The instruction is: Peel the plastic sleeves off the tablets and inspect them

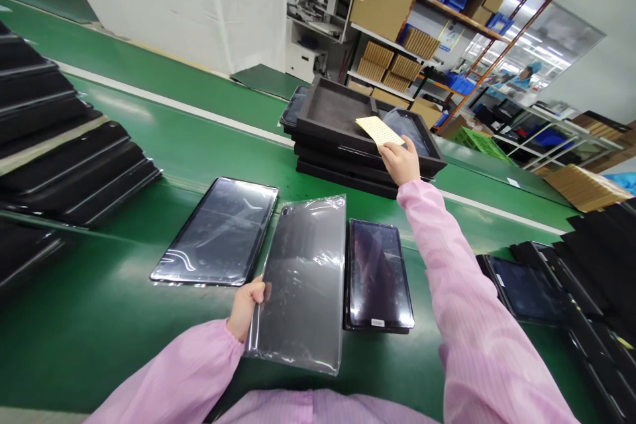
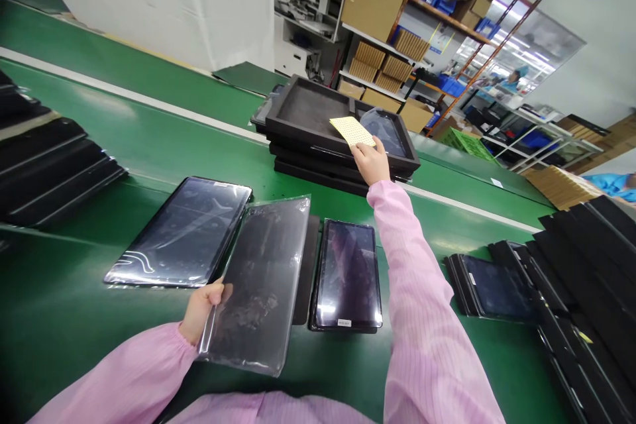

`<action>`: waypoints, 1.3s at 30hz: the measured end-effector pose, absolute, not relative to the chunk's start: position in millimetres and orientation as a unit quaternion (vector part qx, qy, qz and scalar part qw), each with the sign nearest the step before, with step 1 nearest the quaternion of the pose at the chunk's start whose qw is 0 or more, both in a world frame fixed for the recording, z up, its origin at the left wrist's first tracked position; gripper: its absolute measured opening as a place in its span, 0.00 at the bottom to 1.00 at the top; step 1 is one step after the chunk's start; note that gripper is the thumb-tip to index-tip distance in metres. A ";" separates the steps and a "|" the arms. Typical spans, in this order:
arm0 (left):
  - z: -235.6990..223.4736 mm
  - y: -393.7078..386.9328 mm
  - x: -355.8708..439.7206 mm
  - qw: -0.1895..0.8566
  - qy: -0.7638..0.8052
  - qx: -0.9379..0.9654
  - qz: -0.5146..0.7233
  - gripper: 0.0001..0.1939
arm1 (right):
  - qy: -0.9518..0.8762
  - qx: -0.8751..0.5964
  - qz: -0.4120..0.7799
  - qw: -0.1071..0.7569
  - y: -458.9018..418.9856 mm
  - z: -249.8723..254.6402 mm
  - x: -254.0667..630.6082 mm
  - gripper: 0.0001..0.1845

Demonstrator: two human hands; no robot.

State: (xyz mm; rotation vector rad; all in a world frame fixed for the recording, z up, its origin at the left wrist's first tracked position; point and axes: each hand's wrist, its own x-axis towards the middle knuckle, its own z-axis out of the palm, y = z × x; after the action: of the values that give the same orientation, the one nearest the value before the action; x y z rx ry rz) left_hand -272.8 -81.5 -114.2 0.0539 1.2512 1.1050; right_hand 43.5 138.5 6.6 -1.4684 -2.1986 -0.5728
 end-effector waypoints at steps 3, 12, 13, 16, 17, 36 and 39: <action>-115.1 -81.4 -272.7 0.674 0.552 0.018 0.490 0.10 | -0.785 -0.530 -0.221 0.233 141.3 3.5 43.3 0.15; -113.2 -84.8 -274.5 0.696 0.544 0.009 0.469 0.09 | -0.760 -0.540 -0.246 0.265 146.8 0.8 40.6 0.14; -112.8 -84.9 -274.8 0.699 0.542 0.009 0.467 0.09 | -0.760 -0.541 -0.246 0.264 146.5 0.6 40.5 0.14; -109.9 -85.0 -275.2 0.710 0.536 0.012 0.456 0.08 | -0.762 -0.539 -0.247 0.260 145.0 0.3 40.5 0.14; -108.7 -84.9 -275.1 0.714 0.534 0.015 0.452 0.08 | -0.763 -0.538 -0.246 0.259 144.5 0.2 40.5 0.14; -122.6 -84.4 -276.9 0.708 0.529 0.022 0.467 0.09 | -0.748 -0.567 -0.237 0.250 143.3 8.4 34.5 0.13; -124.7 -84.1 -277.8 0.716 0.516 0.016 0.470 0.10 | -0.746 -0.574 -0.231 0.246 141.0 10.7 31.8 0.12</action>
State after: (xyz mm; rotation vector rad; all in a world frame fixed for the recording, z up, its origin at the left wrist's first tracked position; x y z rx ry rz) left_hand -277.8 -84.1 -124.7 0.0362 1.1426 1.0403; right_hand 31.8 141.0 10.7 -1.5666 -2.0343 -0.6295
